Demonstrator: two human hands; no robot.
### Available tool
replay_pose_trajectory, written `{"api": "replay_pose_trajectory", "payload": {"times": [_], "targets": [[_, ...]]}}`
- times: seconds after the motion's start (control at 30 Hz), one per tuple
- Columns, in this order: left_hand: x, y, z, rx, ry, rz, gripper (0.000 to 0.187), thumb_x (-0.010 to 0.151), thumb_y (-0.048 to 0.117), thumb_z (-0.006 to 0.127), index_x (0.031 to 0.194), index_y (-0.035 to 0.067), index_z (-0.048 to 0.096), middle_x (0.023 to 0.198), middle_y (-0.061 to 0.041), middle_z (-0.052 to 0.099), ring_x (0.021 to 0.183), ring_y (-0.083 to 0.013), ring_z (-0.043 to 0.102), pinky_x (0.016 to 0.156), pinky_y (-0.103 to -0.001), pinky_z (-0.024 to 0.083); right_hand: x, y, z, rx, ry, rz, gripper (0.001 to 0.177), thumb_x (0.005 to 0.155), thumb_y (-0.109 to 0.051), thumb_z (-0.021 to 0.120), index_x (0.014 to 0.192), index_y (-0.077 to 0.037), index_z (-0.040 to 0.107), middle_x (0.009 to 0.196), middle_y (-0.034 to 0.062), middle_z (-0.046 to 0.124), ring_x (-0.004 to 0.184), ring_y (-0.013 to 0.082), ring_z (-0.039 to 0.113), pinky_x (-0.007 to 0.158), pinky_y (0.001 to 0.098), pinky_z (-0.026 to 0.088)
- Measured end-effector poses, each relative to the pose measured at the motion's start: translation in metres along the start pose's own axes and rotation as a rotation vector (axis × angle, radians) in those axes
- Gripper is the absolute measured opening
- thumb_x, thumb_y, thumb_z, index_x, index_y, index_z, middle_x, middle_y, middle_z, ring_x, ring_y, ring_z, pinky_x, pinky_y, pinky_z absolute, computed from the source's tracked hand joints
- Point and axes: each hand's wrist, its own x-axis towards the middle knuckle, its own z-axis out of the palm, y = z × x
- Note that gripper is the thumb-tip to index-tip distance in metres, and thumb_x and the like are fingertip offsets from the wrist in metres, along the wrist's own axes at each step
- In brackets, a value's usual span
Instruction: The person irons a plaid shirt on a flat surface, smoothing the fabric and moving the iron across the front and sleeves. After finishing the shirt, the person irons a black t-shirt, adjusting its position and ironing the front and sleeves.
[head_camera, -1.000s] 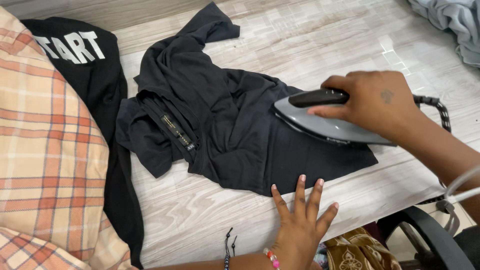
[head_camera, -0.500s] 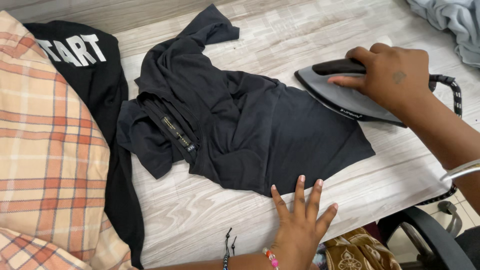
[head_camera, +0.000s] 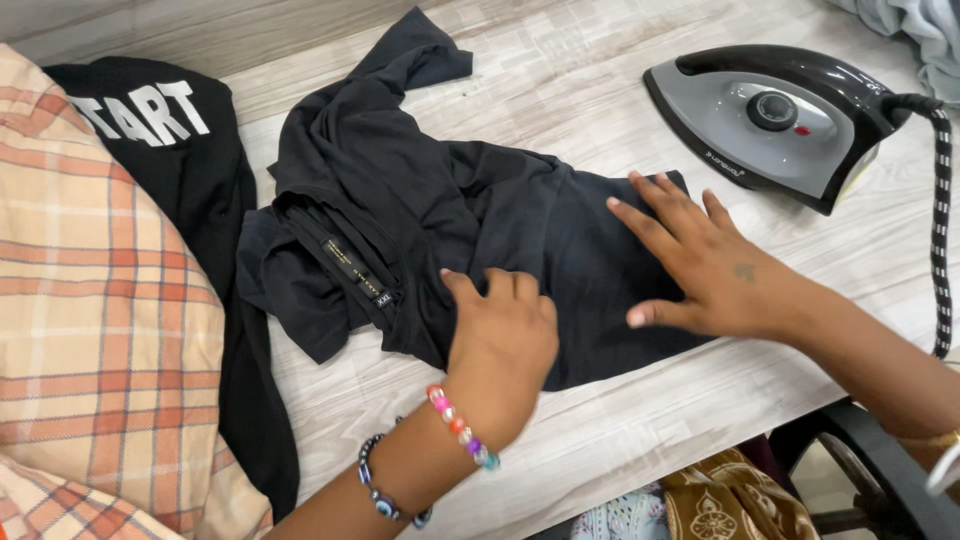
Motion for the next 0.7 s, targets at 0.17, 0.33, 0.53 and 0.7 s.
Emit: {"api": "replay_pose_trajectory", "payload": {"times": [0.17,0.33,0.53,0.7], "targets": [[0.025,-0.049,0.025,-0.137,0.147,0.039,0.014,0.081,0.008,0.071,0.095,0.007,0.069,0.094,-0.012,0.065,0.092,-0.0286,0.068,0.079,-0.046,0.054,-0.02,-0.011,0.019,-0.089,-0.139,0.094,0.118,0.072,-0.079,0.065,0.159,-0.006,0.033,0.164,0.0303,0.018,0.15,0.05,0.018,0.109,0.0727,0.018],[0.038,-0.096,0.011,-0.792,0.496,-0.219,0.018,0.09,0.009,0.066,0.105,0.003,0.059,0.074,-0.014,0.068,0.062,-0.0261,0.069,0.059,-0.039,0.053,-0.015,-0.043,0.032,-0.38,0.034,0.173,0.051,0.092,-0.022,0.058,0.141,-0.008,0.053,0.146,0.0233,0.057,0.137,0.0362,0.054,0.117,0.0583,0.036],[-0.022,-0.145,-0.072,-0.501,0.476,-0.32,0.026,0.087,0.028,0.081,0.102,0.008,0.075,0.084,-0.014,0.075,0.068,-0.0247,0.071,0.059,-0.033,0.052,0.005,-0.105,-0.018,0.256,-0.541,0.463,0.027,0.105,-0.032,0.055,0.125,-0.015,0.061,0.085,0.0083,0.078,0.077,0.0186,0.075,0.075,0.0289,0.059],[-0.025,-0.156,-0.112,-0.284,0.726,-0.138,0.021,0.093,0.024,0.083,0.1,0.005,0.076,0.092,-0.009,0.074,0.078,-0.0215,0.071,0.07,-0.029,0.053,0.001,-0.104,-0.036,1.307,-0.301,0.59,0.026,0.097,-0.018,0.055,0.118,-0.005,0.061,0.076,0.0099,0.073,0.061,0.0156,0.069,0.06,0.03,0.056]]}}
